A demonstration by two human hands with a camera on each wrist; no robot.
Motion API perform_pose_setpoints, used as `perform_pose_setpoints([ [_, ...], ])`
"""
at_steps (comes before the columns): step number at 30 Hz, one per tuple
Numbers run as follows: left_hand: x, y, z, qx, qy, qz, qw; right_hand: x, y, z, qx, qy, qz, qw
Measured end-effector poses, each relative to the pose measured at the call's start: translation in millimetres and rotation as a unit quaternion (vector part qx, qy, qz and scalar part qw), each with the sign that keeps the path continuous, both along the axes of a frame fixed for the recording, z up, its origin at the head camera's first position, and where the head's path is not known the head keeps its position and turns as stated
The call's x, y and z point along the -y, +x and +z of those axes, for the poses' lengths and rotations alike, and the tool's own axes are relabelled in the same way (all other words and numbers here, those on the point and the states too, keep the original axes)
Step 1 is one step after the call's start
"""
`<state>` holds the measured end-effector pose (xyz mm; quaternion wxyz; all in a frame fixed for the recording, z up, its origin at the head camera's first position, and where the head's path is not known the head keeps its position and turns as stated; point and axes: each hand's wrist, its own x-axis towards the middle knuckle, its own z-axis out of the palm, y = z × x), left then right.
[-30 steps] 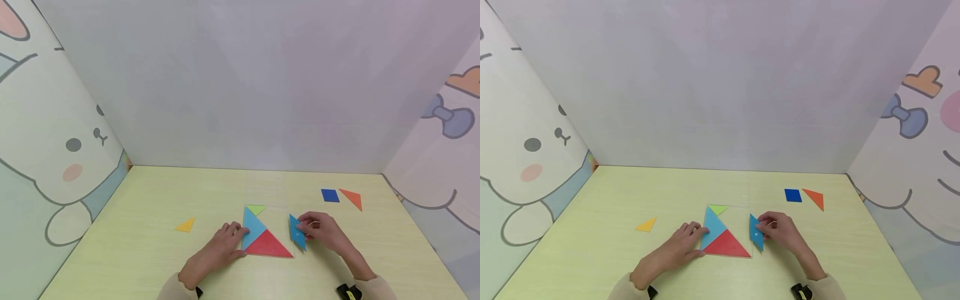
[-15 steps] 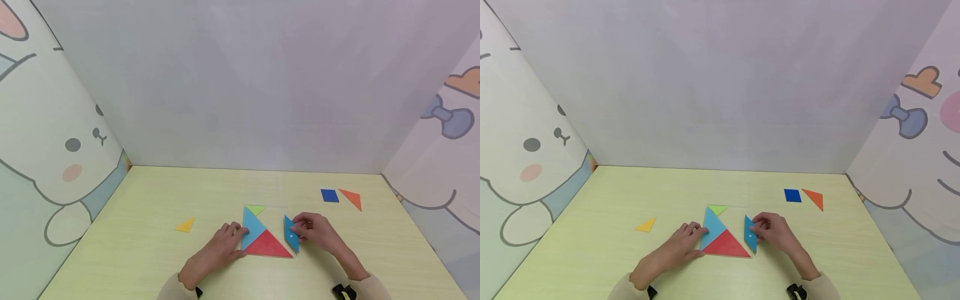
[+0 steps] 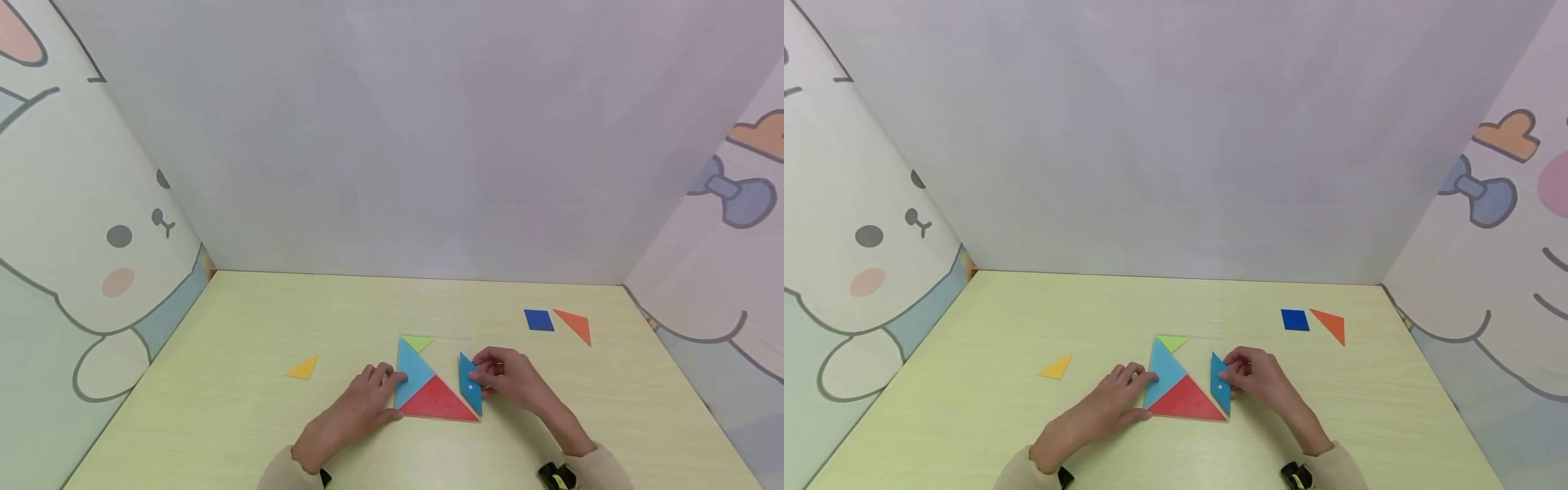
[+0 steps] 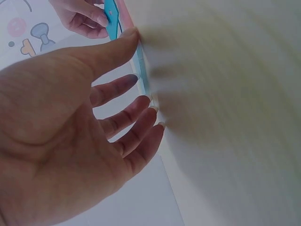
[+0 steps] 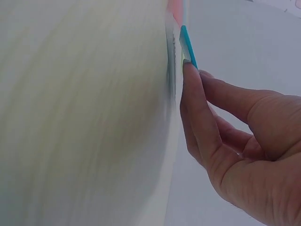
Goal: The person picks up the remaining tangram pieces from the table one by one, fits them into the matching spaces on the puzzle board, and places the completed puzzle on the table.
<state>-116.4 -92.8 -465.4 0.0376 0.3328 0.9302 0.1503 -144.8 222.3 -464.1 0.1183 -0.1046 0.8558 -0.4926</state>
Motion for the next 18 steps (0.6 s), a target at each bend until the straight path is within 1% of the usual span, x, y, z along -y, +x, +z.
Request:
perform_pose_setpoints([
  [9,0.0,0.3,-0.3,0.0,0.0,-0.001,1.0,2.2,0.1,-0.1,0.006,0.004,0.01,0.9999],
  [13,0.5,1.2,0.5,-0.007,0.006,-0.004,0.9999,3.3,0.2,1.0,0.012,0.003,0.014,0.9998],
  [18,-0.1,1.6,0.9,-0.01,0.007,-0.006,0.9999,4.5,-0.3,0.9,0.0,0.026,0.013,0.9996],
])
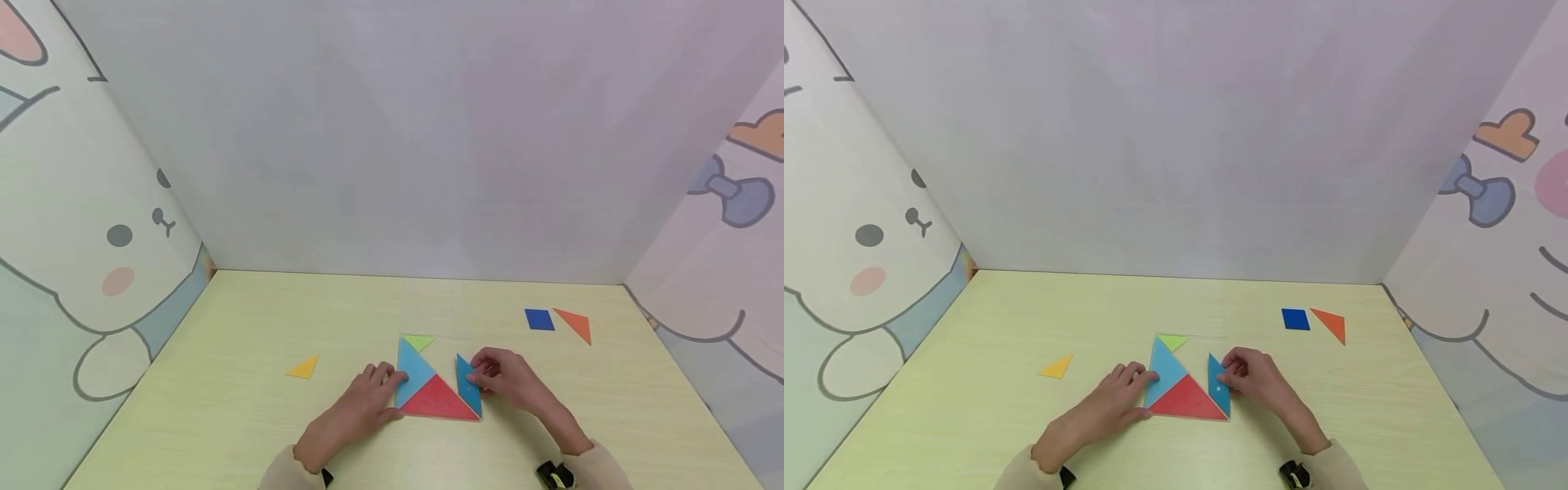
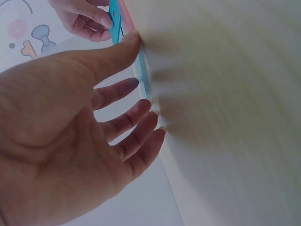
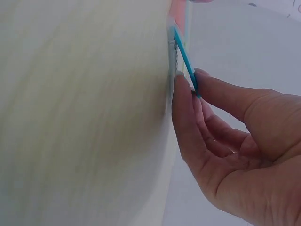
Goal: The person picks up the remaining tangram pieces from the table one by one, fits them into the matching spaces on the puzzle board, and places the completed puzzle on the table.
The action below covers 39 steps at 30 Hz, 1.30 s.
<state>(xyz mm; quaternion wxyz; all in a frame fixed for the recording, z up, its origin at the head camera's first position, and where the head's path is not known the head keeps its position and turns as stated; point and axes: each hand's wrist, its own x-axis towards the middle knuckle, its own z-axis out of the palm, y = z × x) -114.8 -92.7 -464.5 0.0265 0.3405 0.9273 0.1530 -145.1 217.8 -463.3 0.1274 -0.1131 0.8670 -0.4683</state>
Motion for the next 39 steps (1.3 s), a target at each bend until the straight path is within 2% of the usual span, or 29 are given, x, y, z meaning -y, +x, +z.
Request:
perform_pose_setpoints([
  [4,-1.1,0.3,1.1,0.004,-0.007,0.001,1.0,0.3,-0.5,-0.3,-0.011,0.024,0.002,0.9996],
  [19,-1.3,0.2,0.4,0.009,-0.009,0.003,0.9999,1.6,2.2,3.2,-0.04,0.063,0.005,0.9972],
  [27,-0.7,0.3,-0.3,0.01,-0.004,0.003,0.9999,3.9,4.4,3.8,-0.026,0.07,-0.008,0.9972],
  [34,-0.8,-0.5,-1.0,0.006,-0.011,0.005,0.9999,6.9,4.9,0.8,-0.022,0.075,0.0,0.997],
  [39,-1.1,-0.9,-1.3,0.003,-0.009,0.002,1.0,8.4,4.1,1.2,-0.005,0.089,-0.013,0.9959],
])
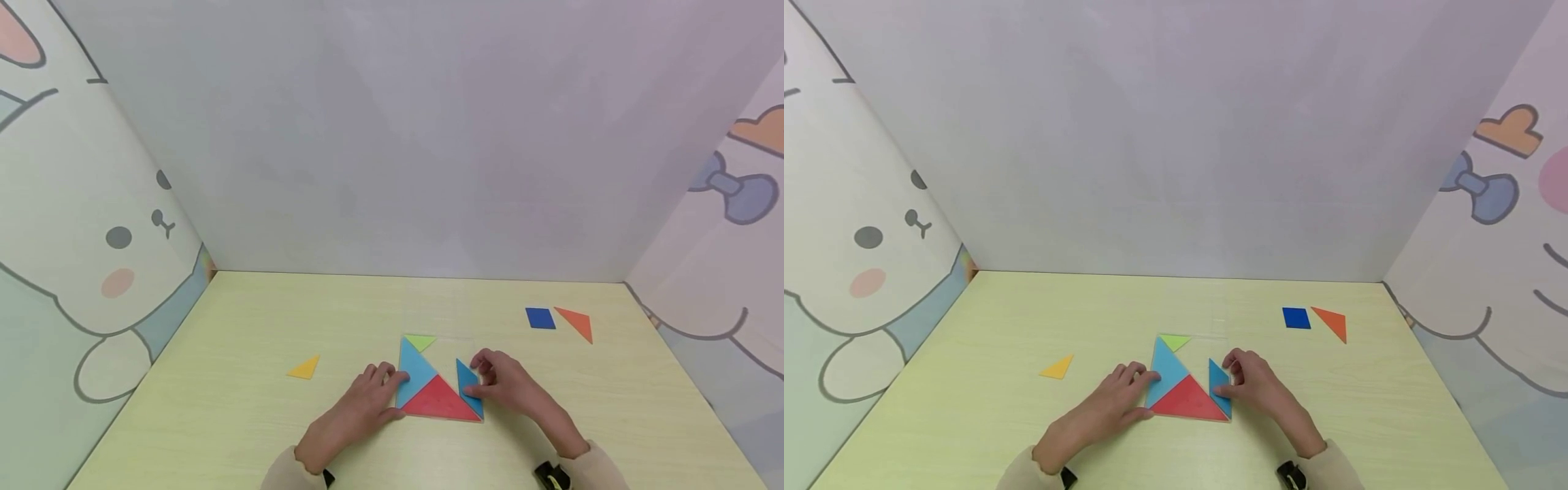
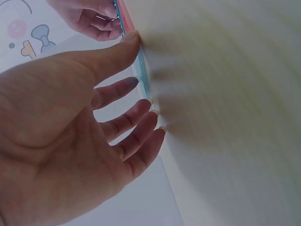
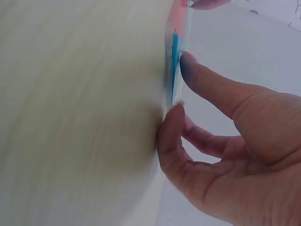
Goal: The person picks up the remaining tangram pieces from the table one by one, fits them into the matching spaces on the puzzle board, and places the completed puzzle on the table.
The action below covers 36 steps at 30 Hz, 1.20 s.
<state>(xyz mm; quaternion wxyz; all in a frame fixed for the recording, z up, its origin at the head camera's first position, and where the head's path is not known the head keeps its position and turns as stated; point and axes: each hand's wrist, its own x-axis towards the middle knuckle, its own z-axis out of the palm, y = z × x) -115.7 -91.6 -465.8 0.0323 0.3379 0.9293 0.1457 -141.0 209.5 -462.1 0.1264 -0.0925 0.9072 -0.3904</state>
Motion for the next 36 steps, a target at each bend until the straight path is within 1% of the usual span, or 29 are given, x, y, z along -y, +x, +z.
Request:
perform_pose_setpoints([
  [5,-0.1,0.4,1.1,0.001,0.0,0.0,1.0,-1.8,-1.5,1.5,0.006,0.008,0.003,0.9999],
  [11,-0.6,-0.5,2.1,0.001,-0.002,-0.003,1.0,-6.7,-2.3,-1.4,-0.008,0.004,0.023,0.9997],
  [18,-0.5,-1.1,2.3,-0.001,-0.001,-0.002,1.0,-8.4,-2.1,-0.9,-0.017,0.009,0.039,0.999],
  [30,-0.2,0.8,2.9,0.009,0.001,-0.001,1.0,-4.9,-1.1,-1.6,-0.006,0.018,0.018,0.9997],
  [32,-0.1,1.0,3.2,0.011,0.001,-0.001,0.9999,-4.6,-1.0,-1.6,-0.008,0.018,0.022,0.9996],
  [36,0.0,0.7,2.8,0.013,-0.002,0.0,0.9999,-4.6,-1.9,-1.4,-0.024,0.009,0.047,0.9986],
])
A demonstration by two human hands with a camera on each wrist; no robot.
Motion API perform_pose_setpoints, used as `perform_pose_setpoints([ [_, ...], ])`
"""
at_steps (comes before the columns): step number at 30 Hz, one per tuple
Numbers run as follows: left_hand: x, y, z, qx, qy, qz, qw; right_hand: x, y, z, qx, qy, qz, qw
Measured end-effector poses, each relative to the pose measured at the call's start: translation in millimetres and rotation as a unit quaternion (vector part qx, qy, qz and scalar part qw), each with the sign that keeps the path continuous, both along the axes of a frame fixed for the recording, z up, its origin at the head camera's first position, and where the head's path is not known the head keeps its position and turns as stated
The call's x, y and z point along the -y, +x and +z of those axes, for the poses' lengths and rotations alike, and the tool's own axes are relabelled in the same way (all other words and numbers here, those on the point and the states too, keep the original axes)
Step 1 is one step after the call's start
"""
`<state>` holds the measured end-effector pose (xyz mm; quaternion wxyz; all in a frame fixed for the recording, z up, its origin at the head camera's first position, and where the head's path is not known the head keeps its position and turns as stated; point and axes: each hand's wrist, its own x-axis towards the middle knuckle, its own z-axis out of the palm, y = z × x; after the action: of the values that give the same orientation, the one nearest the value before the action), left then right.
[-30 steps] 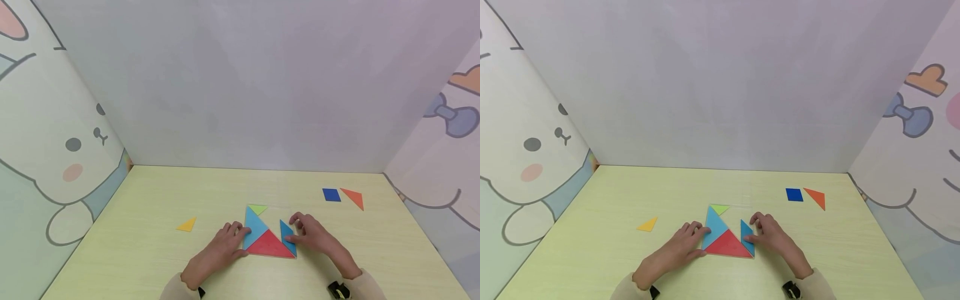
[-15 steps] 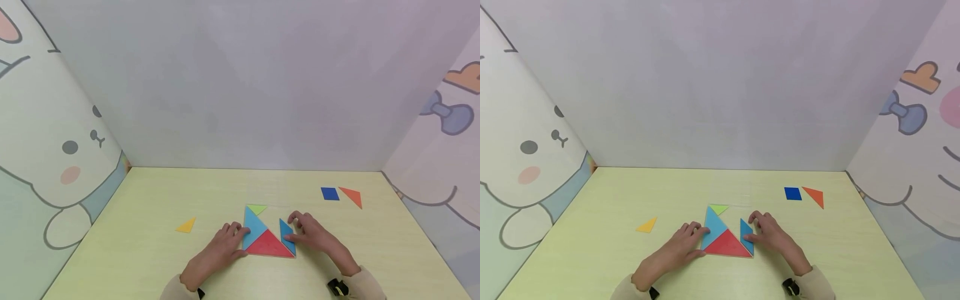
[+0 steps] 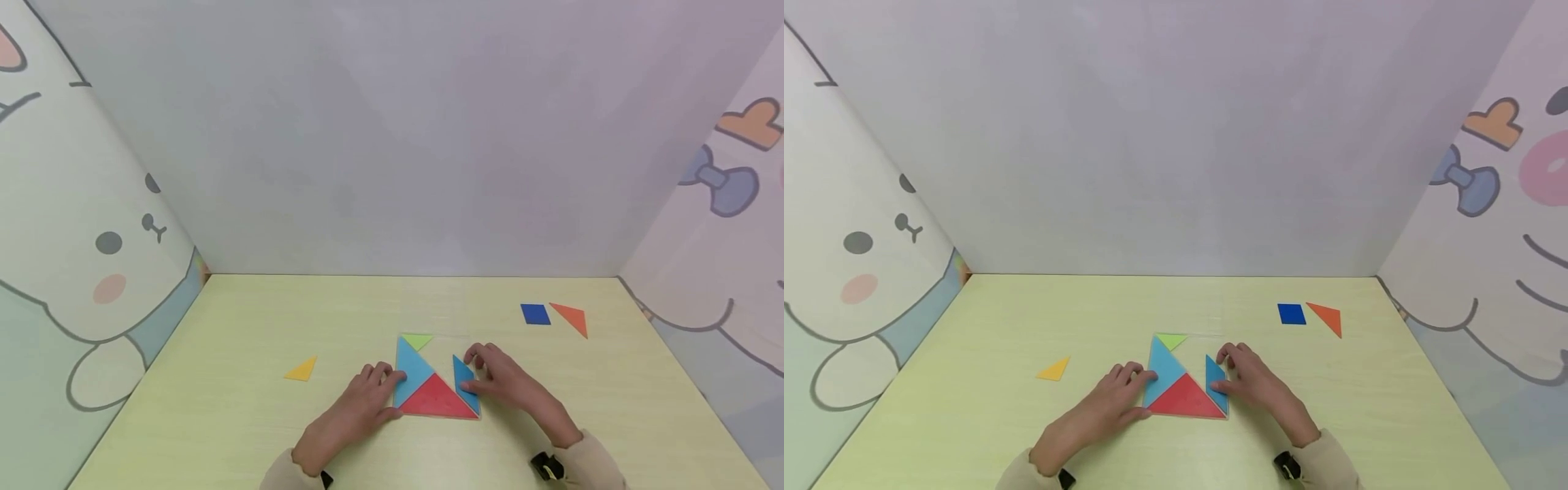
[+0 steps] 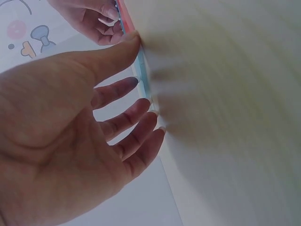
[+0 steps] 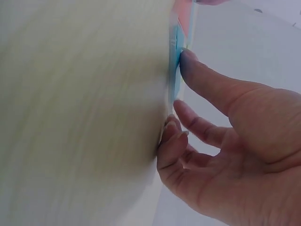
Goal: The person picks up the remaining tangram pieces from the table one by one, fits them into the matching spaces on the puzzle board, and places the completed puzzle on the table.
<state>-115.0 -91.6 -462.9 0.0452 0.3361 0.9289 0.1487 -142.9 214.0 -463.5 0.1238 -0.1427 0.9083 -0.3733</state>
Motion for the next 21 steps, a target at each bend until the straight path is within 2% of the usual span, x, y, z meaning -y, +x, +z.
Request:
perform_pose_setpoints([
  [4,0.9,-0.2,-0.9,-0.004,0.01,-0.007,0.9999,-0.4,-1.1,0.3,-0.014,-0.007,0.021,0.9997],
  [13,1.3,-1.5,-2.3,-0.026,0.039,-0.028,0.9985,-0.6,-2.0,-0.2,-0.011,-0.021,0.031,0.9993],
  [21,-0.5,-3.6,-3.7,-0.039,0.038,-0.025,0.9982,-2.2,-8.7,-1.7,-0.031,0.002,0.062,0.9976],
])
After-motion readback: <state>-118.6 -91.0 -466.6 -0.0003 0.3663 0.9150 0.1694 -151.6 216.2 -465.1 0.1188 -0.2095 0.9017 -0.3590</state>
